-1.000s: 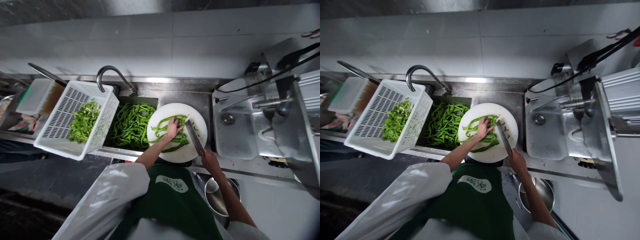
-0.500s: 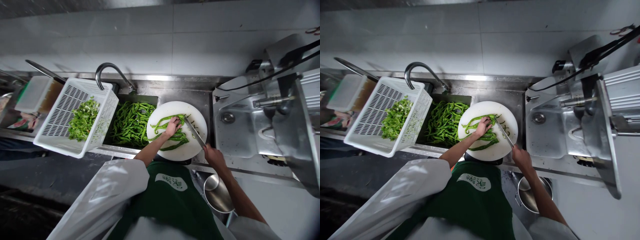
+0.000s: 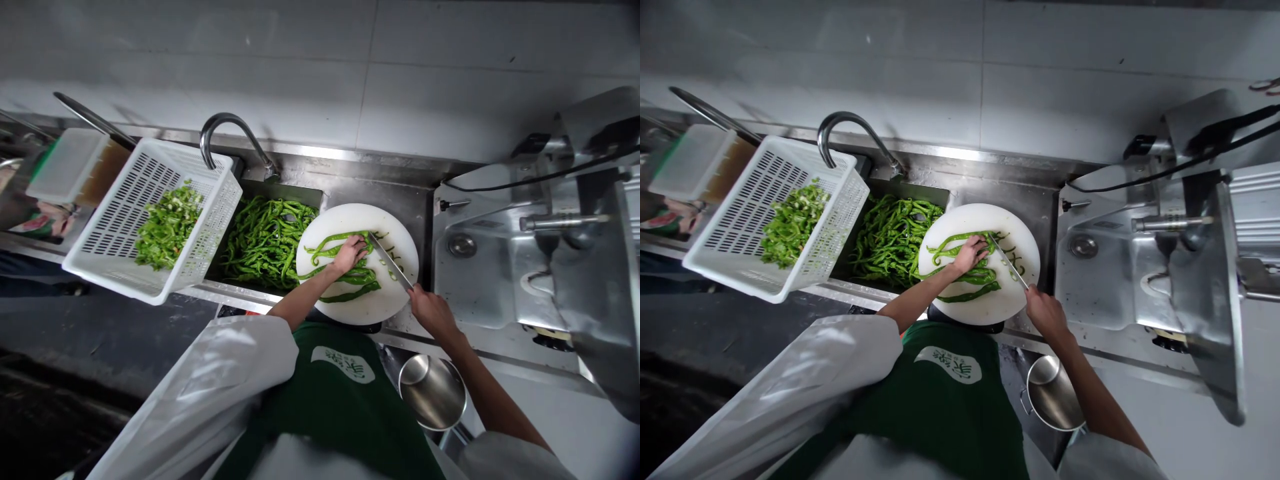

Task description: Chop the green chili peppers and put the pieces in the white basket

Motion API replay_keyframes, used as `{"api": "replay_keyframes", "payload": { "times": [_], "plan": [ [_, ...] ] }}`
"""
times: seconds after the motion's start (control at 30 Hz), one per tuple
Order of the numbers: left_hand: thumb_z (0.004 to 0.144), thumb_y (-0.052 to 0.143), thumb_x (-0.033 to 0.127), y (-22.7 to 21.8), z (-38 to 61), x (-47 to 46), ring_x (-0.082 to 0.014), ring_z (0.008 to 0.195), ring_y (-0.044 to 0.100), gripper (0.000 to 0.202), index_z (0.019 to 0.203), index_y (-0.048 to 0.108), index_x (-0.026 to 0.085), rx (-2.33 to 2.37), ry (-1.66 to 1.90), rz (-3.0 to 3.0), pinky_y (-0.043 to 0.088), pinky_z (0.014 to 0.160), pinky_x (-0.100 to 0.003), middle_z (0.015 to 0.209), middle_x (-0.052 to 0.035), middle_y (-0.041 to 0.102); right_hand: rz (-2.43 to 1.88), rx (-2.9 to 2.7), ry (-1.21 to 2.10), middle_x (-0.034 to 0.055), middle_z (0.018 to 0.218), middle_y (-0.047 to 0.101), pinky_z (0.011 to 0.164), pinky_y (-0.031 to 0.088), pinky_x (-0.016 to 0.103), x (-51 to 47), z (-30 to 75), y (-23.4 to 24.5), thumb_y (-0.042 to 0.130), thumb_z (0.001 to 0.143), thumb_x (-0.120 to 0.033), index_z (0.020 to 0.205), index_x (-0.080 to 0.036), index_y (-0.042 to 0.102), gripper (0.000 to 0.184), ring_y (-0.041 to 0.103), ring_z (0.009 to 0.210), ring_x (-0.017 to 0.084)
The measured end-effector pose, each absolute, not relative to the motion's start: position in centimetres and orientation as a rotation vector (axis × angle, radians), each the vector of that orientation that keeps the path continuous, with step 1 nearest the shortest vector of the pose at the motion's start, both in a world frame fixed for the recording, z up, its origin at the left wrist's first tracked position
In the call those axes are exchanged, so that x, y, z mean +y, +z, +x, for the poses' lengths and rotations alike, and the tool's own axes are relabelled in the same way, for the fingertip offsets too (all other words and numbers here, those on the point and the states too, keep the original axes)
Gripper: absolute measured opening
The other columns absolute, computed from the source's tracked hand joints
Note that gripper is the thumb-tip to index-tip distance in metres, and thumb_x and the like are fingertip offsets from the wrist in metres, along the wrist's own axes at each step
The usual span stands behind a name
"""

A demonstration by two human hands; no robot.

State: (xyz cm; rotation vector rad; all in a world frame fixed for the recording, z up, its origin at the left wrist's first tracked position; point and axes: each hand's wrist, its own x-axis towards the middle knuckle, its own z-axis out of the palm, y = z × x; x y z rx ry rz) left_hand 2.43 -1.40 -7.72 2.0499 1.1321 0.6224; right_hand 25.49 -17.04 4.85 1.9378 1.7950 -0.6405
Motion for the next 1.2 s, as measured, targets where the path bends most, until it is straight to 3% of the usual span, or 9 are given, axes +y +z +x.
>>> {"api": "replay_keyframes", "payload": {
  "times": [0.3,0.7,0.83,0.93,1.2],
  "plan": [
    [0.095,0.065,0.023,-8.3,2.7,-1.1,-0.0232,0.122,0.061,0.008,0.100,0.070,0.024,1.170,0.558,2.110,0.052,0.112,-0.045,0.124,-0.0091,0.067,1.991,1.785,-0.748,0.0219,0.107,0.074,0.081,0.045,0.031,-13.5,23.4,6.3,0.036,0.111,-0.031,0.122,-0.010,0.062,0.036,0.074,0.102,0.028],
    [0.094,0.063,0.021,-6.5,1.6,-1.2,-0.0259,0.109,0.061,0.010,0.095,0.073,0.021,1.151,0.473,2.228,0.052,0.104,-0.043,0.116,-0.0097,0.069,1.970,1.710,-0.777,0.0201,0.103,0.075,0.076,0.043,0.032,-18.1,24.4,6.4,0.035,0.111,-0.030,0.116,-0.011,0.064,0.035,0.074,0.099,0.029],
    [0.098,0.058,0.022,-5.7,1.1,0.6,-0.0316,0.117,0.056,0.021,0.108,0.076,0.019,1.295,0.487,2.223,0.047,0.106,-0.050,0.119,-0.0131,0.069,2.001,1.679,-0.749,0.0187,0.100,0.075,0.077,0.043,0.032,-18.7,24.3,5.9,0.034,0.111,-0.034,0.116,-0.012,0.063,0.037,0.074,0.096,0.028],
    [0.097,0.061,0.022,-5.8,0.8,1.9,-0.0319,0.117,0.057,0.027,0.121,0.074,0.019,1.344,0.397,2.195,0.046,0.105,-0.049,0.126,-0.0130,0.069,2.020,1.678,-0.744,0.0189,0.100,0.075,0.077,0.044,0.033,-18.7,24.0,5.3,0.032,0.111,-0.035,0.118,-0.013,0.063,0.039,0.074,0.096,0.029],
    [0.099,0.055,0.024,-6.9,0.8,2.3,-0.0306,0.111,0.061,0.032,0.126,0.073,0.018,1.397,0.361,2.168,0.047,0.106,-0.047,0.118,-0.0147,0.069,2.088,1.653,-0.876,0.0172,0.103,0.076,0.074,0.039,0.031,-18.7,23.7,3.6,0.033,0.111,-0.031,0.117,-0.011,0.063,0.036,0.073,0.097,0.026]
  ]
}}
